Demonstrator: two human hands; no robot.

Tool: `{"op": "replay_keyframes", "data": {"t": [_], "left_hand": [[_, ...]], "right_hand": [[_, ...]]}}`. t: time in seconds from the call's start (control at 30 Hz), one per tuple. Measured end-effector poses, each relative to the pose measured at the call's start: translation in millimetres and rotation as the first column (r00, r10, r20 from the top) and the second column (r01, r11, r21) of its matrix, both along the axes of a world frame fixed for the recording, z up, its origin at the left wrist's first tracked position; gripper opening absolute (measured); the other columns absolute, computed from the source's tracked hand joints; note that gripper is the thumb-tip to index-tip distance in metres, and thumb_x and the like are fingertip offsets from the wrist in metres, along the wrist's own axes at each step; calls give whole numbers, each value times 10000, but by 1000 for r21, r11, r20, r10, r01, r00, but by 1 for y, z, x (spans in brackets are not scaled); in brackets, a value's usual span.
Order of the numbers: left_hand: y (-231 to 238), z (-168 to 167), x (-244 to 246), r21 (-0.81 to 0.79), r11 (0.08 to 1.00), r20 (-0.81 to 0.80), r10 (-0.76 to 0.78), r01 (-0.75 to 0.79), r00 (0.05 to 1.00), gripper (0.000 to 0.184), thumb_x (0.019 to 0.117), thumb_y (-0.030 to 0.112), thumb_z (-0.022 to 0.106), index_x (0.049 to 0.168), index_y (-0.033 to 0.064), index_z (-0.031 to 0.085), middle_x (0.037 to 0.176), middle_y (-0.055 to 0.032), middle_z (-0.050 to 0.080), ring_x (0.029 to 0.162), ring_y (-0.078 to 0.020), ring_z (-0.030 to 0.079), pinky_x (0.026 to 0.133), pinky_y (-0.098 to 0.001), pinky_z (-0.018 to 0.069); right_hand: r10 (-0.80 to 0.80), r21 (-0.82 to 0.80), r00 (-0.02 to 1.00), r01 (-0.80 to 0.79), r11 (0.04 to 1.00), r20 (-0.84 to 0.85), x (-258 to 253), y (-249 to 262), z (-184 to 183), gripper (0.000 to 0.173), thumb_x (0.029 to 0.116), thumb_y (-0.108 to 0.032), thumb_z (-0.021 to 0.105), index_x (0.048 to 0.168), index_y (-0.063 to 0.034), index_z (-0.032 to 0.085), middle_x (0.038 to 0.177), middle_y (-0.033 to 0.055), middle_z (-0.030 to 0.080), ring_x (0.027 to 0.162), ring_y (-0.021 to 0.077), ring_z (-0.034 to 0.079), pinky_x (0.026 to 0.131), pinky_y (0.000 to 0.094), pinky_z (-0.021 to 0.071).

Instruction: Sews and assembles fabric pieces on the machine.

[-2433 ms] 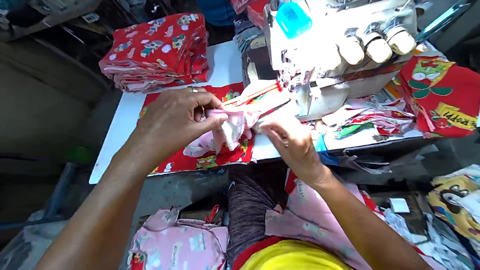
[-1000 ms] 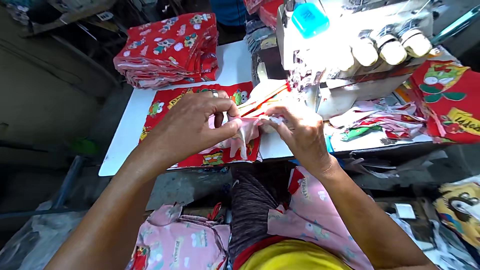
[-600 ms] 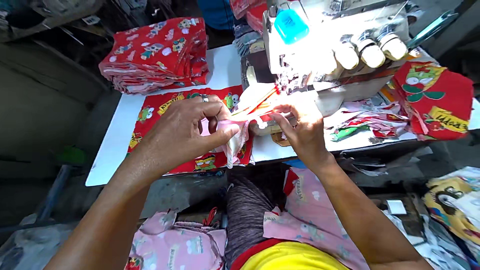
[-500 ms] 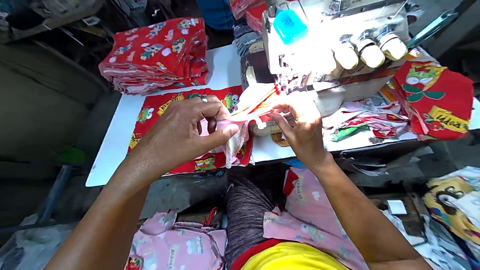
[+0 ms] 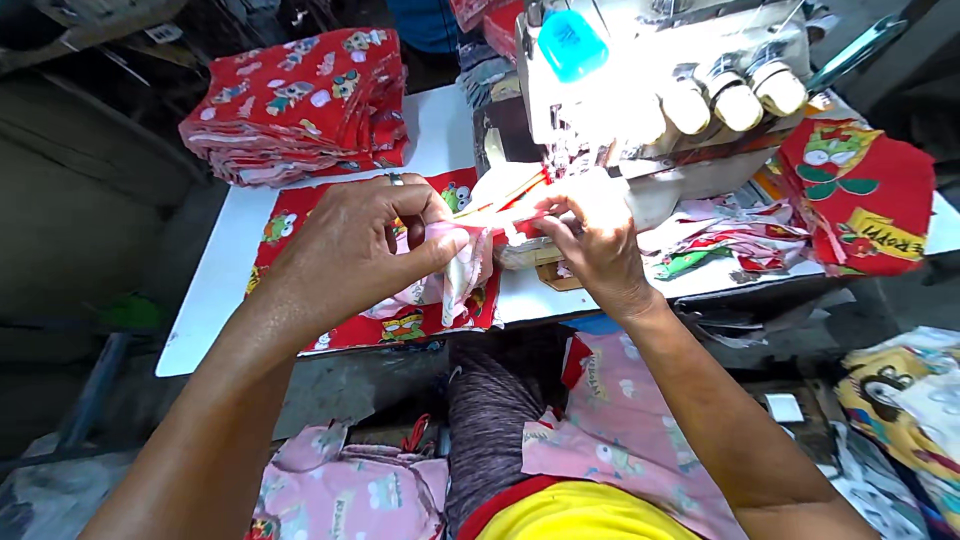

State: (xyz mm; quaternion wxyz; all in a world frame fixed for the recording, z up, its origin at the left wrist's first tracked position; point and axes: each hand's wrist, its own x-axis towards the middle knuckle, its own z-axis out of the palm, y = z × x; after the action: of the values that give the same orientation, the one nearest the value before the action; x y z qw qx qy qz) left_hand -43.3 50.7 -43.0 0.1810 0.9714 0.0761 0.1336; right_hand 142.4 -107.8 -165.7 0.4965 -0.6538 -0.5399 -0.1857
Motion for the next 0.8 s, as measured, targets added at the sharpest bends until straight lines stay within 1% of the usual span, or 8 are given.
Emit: {"op": "replay_keyframes", "data": {"t": [0.07, 0.17, 0.3, 0.4, 0.47, 0.53, 0.7, 0.8], "left_hand": [[1, 0, -1, 1, 1000, 5, -13, 13, 1000, 223, 952, 393, 606, 895, 187, 670, 880, 106, 596, 702, 76, 475, 583, -116, 351], [3, -1, -1, 10, 1000, 11, -14, 14, 1000, 219, 946, 385, 609, 906, 180, 677, 882, 98, 601, 692, 73, 472, 582, -119, 351], [2, -1, 0, 24, 1000, 4, -15, 14, 1000, 202, 942, 369, 615, 906, 179, 674, 888, 95, 603, 691, 73, 469, 580, -120, 348], [1, 0, 1, 39, 998, 10, -40, 39, 999, 207, 943, 363, 613, 907, 168, 673, 895, 87, 602, 699, 71, 468, 585, -117, 348], [0, 0, 0, 50, 998, 13, -39, 38, 999, 217, 941, 368, 614, 905, 161, 665, 860, 83, 586, 693, 62, 478, 588, -122, 366], [-1, 1, -1, 68, 998, 22, -13, 11, 1000, 235, 950, 378, 628, 915, 148, 658, 813, 85, 558, 678, 61, 478, 593, -117, 374], [0, 0, -4, 104, 995, 76, -9, 1, 997, 255, 962, 358, 651, 1015, 128, 745, 874, 46, 595, 713, 46, 508, 630, -111, 399], [0, -1, -4, 111, 993, 88, -45, 35, 995, 240, 950, 344, 669, 1002, 134, 773, 841, 51, 547, 693, 42, 463, 608, -120, 353]], "right_hand": [[19, -9, 1000, -19, 1000, -19, 2, 1, 2, 141, 932, -66, 717, 1061, -10, 725, 998, 143, 708, 961, 288, 655, 874, 426, 491], [35, 37, 999, -34, 999, -22, 7, 7, 1, 133, 907, -92, 750, 1014, -14, 737, 949, 123, 715, 869, 242, 642, 818, 387, 487], [47, 12, 999, -46, 999, -28, 6, 4, 2, 164, 875, -40, 766, 1024, -8, 707, 956, 122, 701, 899, 256, 645, 842, 403, 496], [47, 56, 999, -46, 997, -18, 9, 8, 0, 129, 866, -39, 767, 985, -8, 726, 925, 116, 711, 855, 227, 646, 808, 370, 499], [35, 63, 999, -34, 997, -9, 8, 7, 0, 112, 873, -41, 760, 979, -10, 739, 927, 122, 721, 865, 236, 657, 814, 370, 498], [14, 34, 1000, -14, 999, -4, 6, 3, 1, 113, 899, -51, 746, 1007, -17, 744, 965, 129, 728, 917, 260, 675, 838, 386, 515], [30, 26, 1000, -30, 999, 7, 8, -5, -2, 109, 939, -102, 723, 1000, -33, 782, 983, 145, 728, 969, 281, 668, 875, 402, 505], [100, 23, 995, -100, 995, -13, 11, -11, -1, 109, 942, -89, 713, 990, -29, 791, 988, 156, 726, 991, 271, 662, 901, 384, 501]]}}
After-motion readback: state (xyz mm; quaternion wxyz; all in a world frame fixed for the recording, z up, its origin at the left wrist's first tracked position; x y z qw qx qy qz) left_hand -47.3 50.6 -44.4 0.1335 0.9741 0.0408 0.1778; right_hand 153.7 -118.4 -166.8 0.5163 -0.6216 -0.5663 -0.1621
